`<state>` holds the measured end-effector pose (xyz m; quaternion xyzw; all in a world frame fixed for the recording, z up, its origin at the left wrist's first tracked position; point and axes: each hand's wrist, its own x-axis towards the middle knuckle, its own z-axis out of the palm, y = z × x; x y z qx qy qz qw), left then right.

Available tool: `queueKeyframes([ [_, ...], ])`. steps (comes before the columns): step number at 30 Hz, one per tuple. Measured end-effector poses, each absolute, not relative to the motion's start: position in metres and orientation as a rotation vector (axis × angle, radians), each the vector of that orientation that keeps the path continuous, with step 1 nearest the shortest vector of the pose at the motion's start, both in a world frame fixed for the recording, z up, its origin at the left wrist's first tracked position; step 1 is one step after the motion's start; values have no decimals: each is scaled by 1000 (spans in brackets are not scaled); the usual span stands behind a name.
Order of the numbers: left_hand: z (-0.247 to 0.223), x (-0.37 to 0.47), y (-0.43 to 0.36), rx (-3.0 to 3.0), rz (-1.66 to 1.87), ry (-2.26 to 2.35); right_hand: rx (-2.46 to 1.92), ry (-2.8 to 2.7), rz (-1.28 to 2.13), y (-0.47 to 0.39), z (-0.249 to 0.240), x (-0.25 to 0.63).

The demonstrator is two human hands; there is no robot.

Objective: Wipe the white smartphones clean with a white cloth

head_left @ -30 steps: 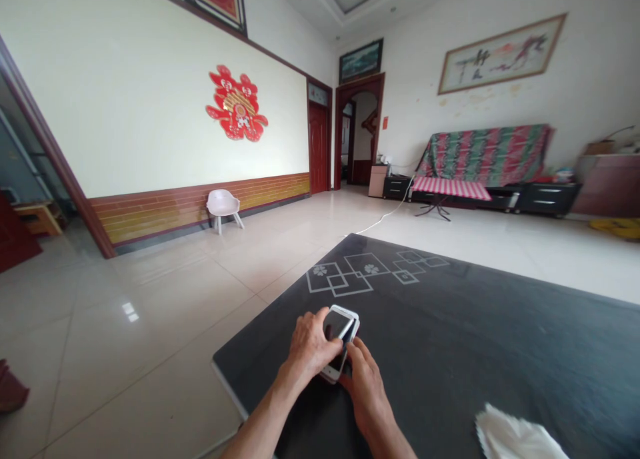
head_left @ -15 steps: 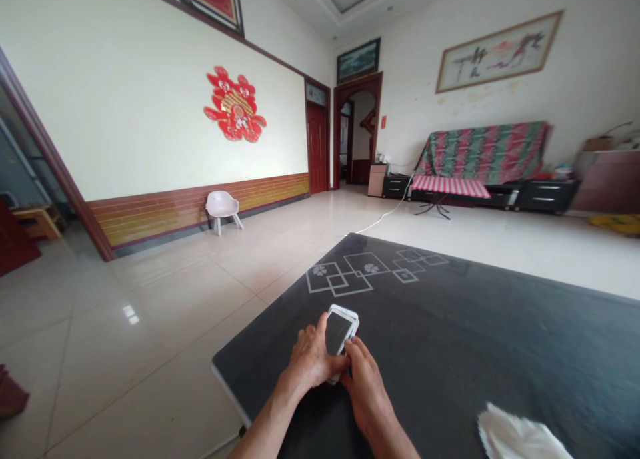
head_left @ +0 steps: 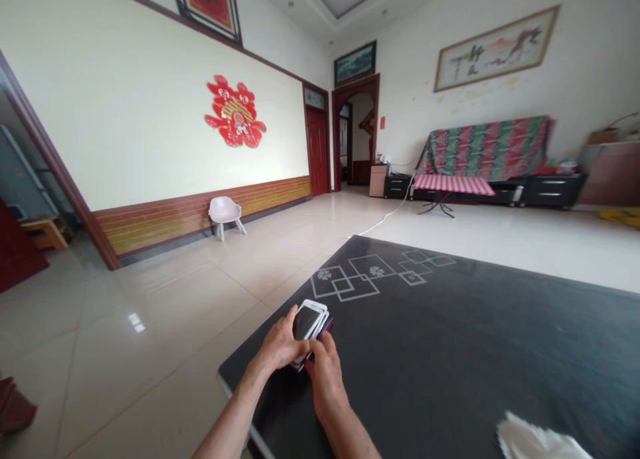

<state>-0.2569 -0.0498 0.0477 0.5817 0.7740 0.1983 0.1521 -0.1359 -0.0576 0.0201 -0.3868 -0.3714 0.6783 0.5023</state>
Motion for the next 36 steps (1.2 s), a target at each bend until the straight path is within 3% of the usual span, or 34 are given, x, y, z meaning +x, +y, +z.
queueKeyframes([
  [36, 49, -247, -56, 1659, 803, 2235, -839, -872, 1823, -60, 12, -109],
])
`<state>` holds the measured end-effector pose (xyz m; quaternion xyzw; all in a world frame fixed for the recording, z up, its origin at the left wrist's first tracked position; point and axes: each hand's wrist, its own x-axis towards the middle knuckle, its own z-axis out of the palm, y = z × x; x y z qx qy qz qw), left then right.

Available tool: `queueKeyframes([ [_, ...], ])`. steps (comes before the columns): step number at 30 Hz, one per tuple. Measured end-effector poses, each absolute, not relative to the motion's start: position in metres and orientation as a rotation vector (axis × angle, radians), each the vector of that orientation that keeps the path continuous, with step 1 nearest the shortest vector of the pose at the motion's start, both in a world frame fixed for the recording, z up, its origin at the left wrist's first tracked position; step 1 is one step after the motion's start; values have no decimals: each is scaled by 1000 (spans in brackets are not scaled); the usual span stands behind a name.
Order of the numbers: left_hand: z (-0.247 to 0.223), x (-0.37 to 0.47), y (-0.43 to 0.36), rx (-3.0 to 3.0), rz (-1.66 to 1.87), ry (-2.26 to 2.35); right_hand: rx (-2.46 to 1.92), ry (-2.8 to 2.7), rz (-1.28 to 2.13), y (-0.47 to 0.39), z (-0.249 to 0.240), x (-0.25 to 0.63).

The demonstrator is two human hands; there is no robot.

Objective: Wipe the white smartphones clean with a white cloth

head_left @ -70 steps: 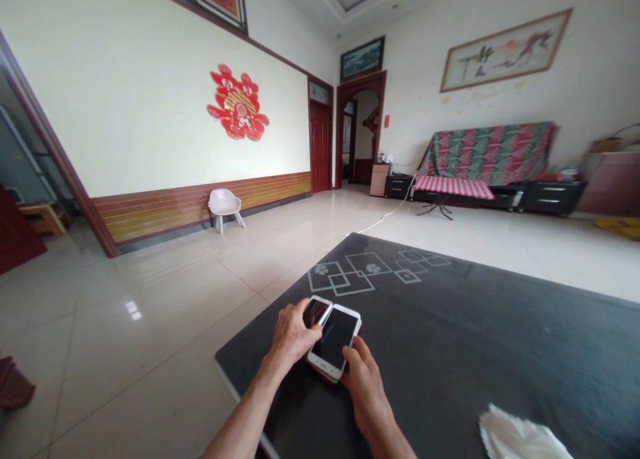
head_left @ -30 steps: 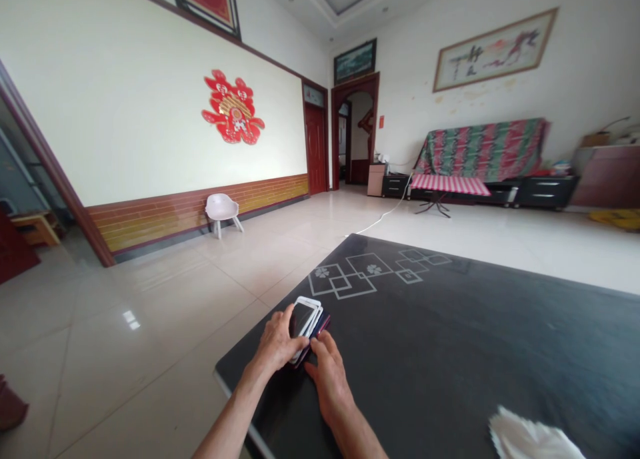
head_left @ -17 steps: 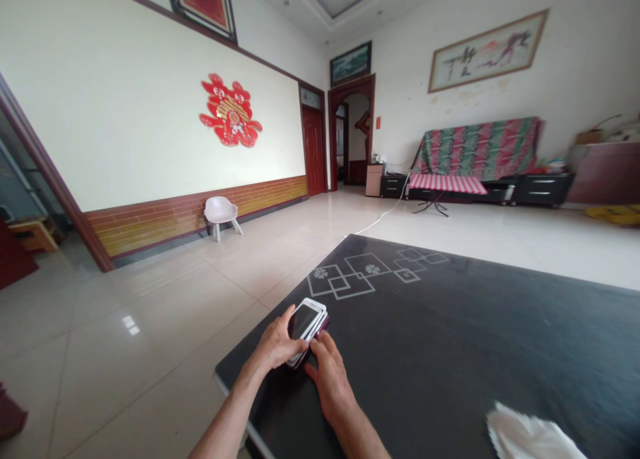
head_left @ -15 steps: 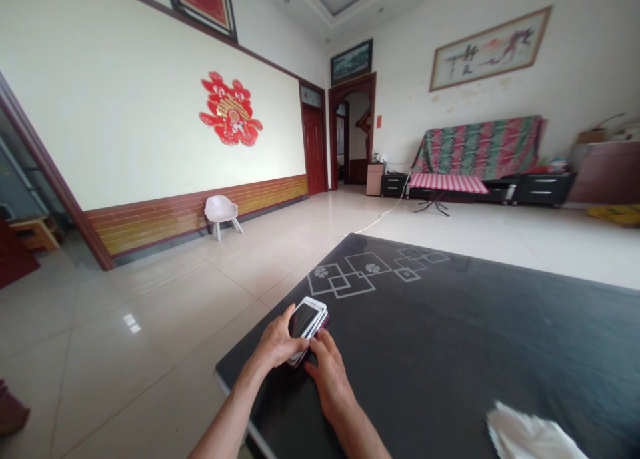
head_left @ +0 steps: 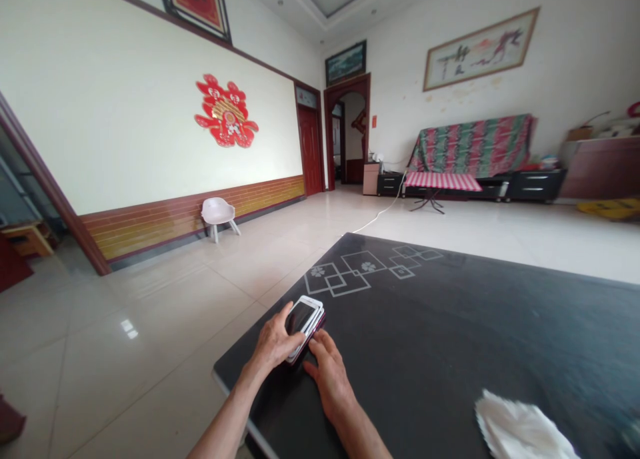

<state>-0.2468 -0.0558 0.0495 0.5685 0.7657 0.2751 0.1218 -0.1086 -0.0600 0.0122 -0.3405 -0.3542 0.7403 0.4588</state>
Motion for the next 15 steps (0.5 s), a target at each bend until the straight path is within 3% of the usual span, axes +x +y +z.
queueKeyframes([
  [15, 71, -225, -69, 1795, 897, 2392, -914, -732, 1723, -64, 8, -91],
])
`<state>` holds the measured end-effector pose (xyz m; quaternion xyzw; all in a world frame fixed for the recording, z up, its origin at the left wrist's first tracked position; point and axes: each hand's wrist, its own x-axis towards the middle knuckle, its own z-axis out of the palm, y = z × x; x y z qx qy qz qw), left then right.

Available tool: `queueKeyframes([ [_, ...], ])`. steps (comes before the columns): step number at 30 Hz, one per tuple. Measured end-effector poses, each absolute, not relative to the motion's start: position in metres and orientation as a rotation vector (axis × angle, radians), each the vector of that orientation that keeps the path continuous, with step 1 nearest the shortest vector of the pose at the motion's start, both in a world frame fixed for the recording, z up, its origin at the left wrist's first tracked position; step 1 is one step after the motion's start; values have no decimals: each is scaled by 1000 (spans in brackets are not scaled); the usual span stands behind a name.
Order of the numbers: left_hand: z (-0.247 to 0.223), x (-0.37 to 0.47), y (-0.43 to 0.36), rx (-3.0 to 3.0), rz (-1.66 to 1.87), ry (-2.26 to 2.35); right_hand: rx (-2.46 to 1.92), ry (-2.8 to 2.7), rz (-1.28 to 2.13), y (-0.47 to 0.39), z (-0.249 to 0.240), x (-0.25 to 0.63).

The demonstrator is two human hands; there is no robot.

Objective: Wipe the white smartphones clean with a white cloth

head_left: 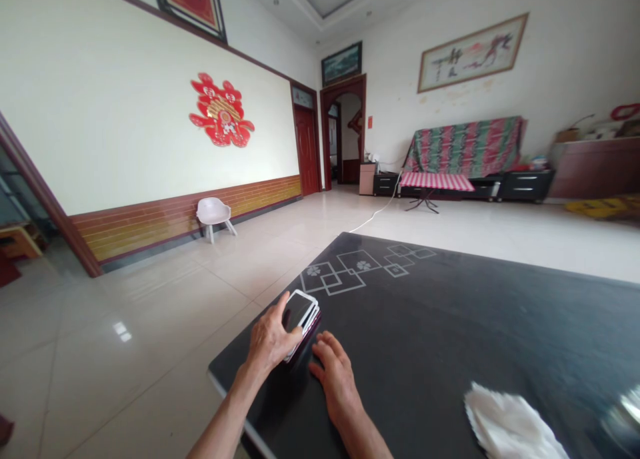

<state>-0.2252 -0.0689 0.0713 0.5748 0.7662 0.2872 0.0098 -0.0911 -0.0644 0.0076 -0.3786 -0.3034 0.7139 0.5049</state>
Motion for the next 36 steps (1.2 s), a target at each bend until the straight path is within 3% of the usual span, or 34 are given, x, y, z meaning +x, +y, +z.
queueKeyframes([
  [9, 30, -138, -62, 1905, 1059, 1946, -924, -639, 1617, -59, 14, -22],
  [17, 32, -101, -61, 1789, 1107, 1657, -936, -666, 1521, -61, 10, 16],
  [25, 23, -98, -38, 832, 1223, 1252, -957, -776, 1504, -57, 17, 25],
  [32, 12, -87, -13, 865, 1186, 1281, -1112, -883, 1196, -53, 23, 33],
  [36, 9, -87, -14, 1029, 1172, 1335, -1197, -1308, 729, -64, 38, 66],
])
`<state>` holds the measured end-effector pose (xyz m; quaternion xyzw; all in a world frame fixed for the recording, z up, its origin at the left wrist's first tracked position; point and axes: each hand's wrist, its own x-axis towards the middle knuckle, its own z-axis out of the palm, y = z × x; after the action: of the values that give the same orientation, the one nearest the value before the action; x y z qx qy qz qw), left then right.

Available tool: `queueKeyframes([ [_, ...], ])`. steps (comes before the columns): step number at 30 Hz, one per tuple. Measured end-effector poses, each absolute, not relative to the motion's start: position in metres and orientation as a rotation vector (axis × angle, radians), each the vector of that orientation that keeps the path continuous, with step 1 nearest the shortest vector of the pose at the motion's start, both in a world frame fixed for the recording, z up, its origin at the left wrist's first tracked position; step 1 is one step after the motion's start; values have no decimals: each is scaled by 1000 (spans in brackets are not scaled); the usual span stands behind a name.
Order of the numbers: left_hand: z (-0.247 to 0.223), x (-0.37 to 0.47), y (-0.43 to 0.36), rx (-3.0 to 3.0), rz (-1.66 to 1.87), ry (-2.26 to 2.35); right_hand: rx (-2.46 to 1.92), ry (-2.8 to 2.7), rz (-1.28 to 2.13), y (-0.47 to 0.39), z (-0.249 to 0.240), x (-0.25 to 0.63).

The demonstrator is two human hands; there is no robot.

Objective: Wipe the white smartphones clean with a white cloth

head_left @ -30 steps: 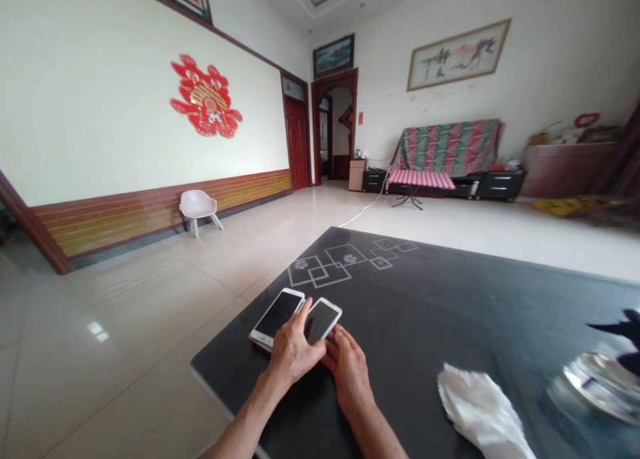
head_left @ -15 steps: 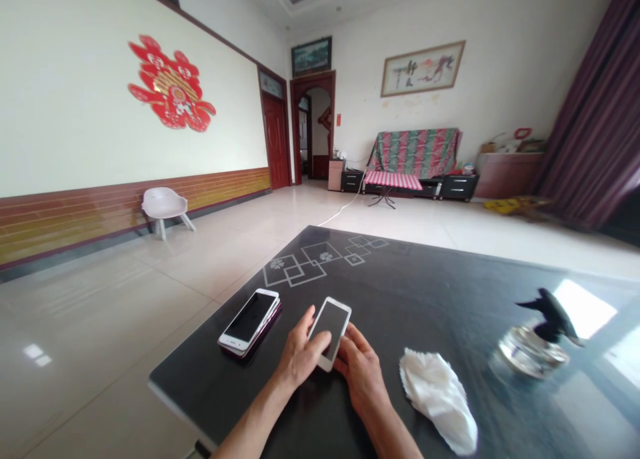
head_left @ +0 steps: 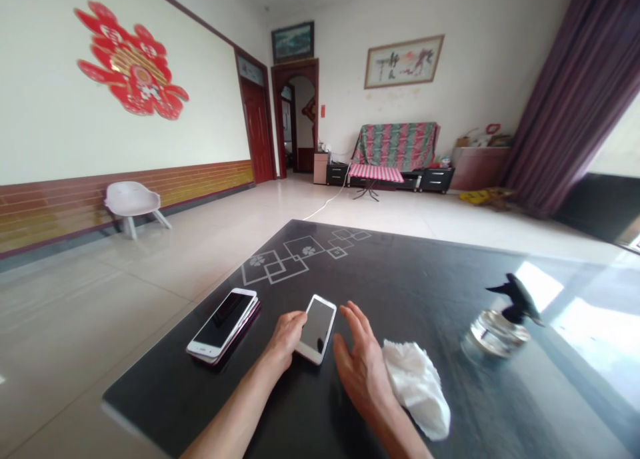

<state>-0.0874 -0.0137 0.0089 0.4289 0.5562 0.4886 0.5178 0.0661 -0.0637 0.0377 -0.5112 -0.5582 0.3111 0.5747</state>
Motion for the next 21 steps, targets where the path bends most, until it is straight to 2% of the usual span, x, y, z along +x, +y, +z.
queueKeyframes([
  [3, 9, -80, -13, 1171, 1089, 1357, -1429, -1582, 380, -65, 43, 112],
  [6, 10, -61, -7, 1316, 1002, 1373, -1529, -1689, 262, -58, 39, 164],
  [12, 8, -13, 8, 1656, 907, 1434, -1590, -1479, 277, -55, 18, 231],
  [21, 0, 14, -3, 2129, 894, 1477, -1378, -1510, 467, -66, 3, 243],
])
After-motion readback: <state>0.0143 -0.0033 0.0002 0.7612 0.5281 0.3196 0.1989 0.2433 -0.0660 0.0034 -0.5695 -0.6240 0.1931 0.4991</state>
